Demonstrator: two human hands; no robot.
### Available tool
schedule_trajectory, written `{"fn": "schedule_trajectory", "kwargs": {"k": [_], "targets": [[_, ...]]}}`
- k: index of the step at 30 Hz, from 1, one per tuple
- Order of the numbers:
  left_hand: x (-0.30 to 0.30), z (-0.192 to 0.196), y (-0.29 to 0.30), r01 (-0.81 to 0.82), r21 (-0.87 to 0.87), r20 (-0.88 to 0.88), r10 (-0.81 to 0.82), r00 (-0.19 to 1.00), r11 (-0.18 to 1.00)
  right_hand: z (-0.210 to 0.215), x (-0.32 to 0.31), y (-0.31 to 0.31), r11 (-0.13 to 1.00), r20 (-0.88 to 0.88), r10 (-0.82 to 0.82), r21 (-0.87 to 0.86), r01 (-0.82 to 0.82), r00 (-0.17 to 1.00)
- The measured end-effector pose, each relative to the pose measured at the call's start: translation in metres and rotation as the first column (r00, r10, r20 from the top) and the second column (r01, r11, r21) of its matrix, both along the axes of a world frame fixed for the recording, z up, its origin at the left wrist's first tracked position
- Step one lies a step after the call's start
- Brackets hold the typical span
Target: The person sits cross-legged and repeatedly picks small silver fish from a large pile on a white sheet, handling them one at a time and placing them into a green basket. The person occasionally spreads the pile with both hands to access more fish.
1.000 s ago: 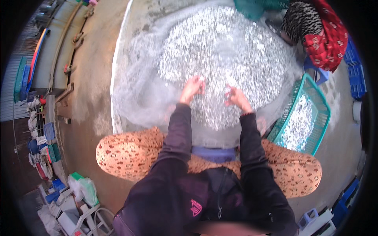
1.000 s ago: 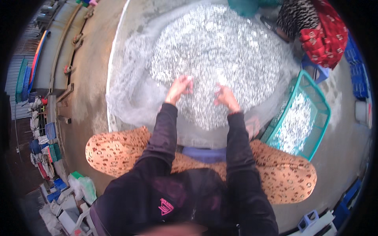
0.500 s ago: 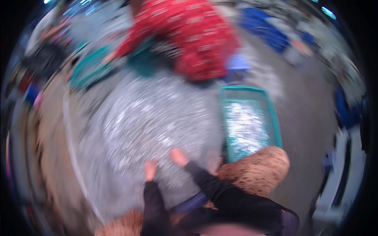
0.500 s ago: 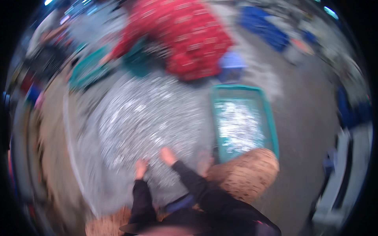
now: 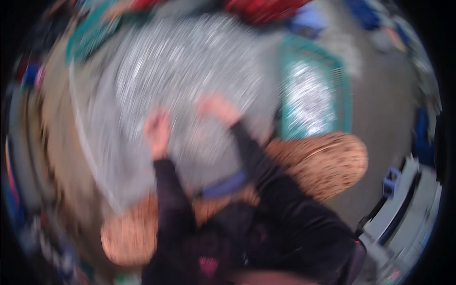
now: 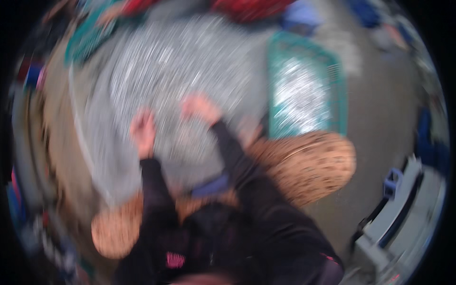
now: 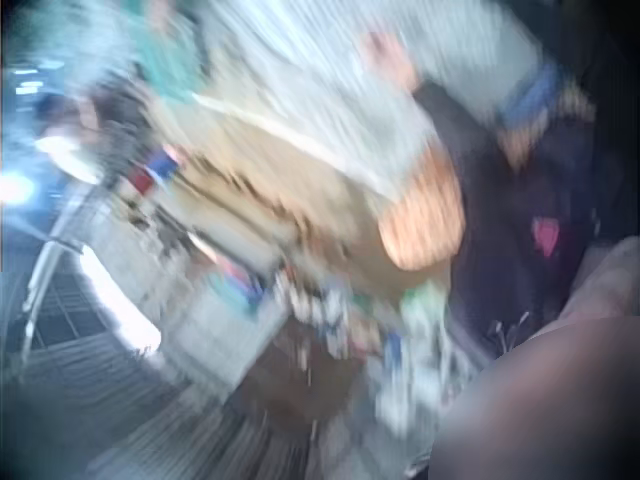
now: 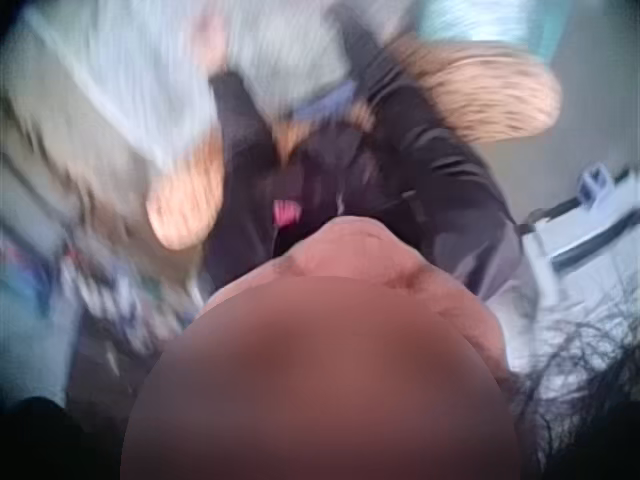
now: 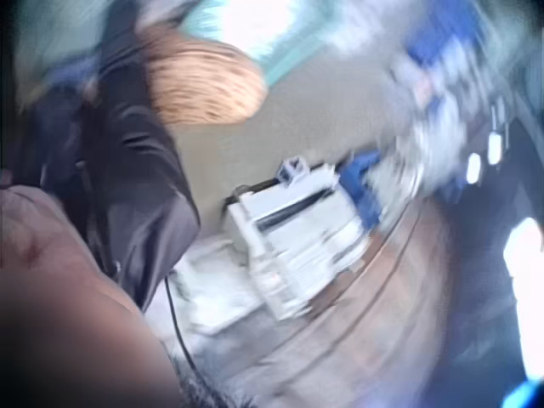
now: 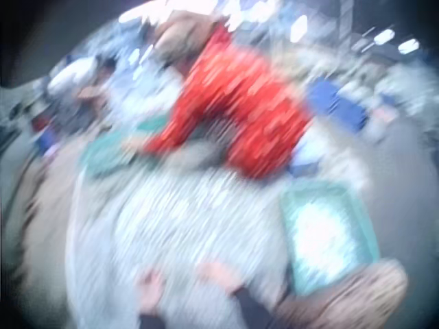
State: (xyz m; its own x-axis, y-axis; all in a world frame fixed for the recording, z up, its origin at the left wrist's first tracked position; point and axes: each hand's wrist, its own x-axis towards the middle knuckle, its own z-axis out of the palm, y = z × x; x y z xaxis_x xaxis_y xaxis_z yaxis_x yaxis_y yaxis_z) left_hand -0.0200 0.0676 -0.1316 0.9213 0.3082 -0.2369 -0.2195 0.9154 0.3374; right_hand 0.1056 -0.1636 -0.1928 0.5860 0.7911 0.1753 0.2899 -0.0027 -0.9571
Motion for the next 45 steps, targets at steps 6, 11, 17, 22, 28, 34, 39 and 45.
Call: {"fn": "schedule_trajectory", "kwargs": {"k": [6,11,17,22,28,34,39,45], "targets": [[0.002,0.035,-0.004,0.172,0.266,-0.162,-0.132,0.978,0.948,0.042,0.01,-0.005,0.786,-0.967,0.25,0.227,0.575,0.039],[-0.005,-0.008,-0.005,0.569,0.772,-0.632,0.239,0.737,0.284,0.039,0.012,-0.002,0.785,-0.987,0.15,0.087,0.613,-0.052],[-0.013,-0.073,-0.022,0.719,0.665,-0.536,0.541,0.648,-0.202,0.015,0.009,0.009,0.916,-0.957,-0.06,0.06,0.397,0.283],[0.003,-0.03,-0.023,0.646,0.758,-0.551,0.44,0.709,-0.091,0.013,-0.019,0.017,0.604,0.268,-0.204,-0.722,0.336,0.942],[-0.001,-0.008,-0.002,0.589,0.787,-0.472,0.435,0.767,-0.184,-0.004,-0.023,0.015,0.693,0.127,-0.384,-0.615,0.376,0.915],[0.003,0.011,0.01,0.189,0.627,-0.226,-0.056,0.972,0.756,0.009,0.001,0.017,0.88,-0.692,-0.469,-0.315,0.355,0.549],[0.01,0.027,0.006,-0.114,-0.134,-0.153,0.093,0.984,0.984,0.025,0.005,0.0,0.849,-0.974,0.219,0.166,0.502,-0.048],[0.021,0.03,0.007,0.075,0.062,0.053,-0.078,0.996,0.995,0.049,0.012,-0.004,0.83,-0.952,0.27,0.306,0.467,0.143]]}}
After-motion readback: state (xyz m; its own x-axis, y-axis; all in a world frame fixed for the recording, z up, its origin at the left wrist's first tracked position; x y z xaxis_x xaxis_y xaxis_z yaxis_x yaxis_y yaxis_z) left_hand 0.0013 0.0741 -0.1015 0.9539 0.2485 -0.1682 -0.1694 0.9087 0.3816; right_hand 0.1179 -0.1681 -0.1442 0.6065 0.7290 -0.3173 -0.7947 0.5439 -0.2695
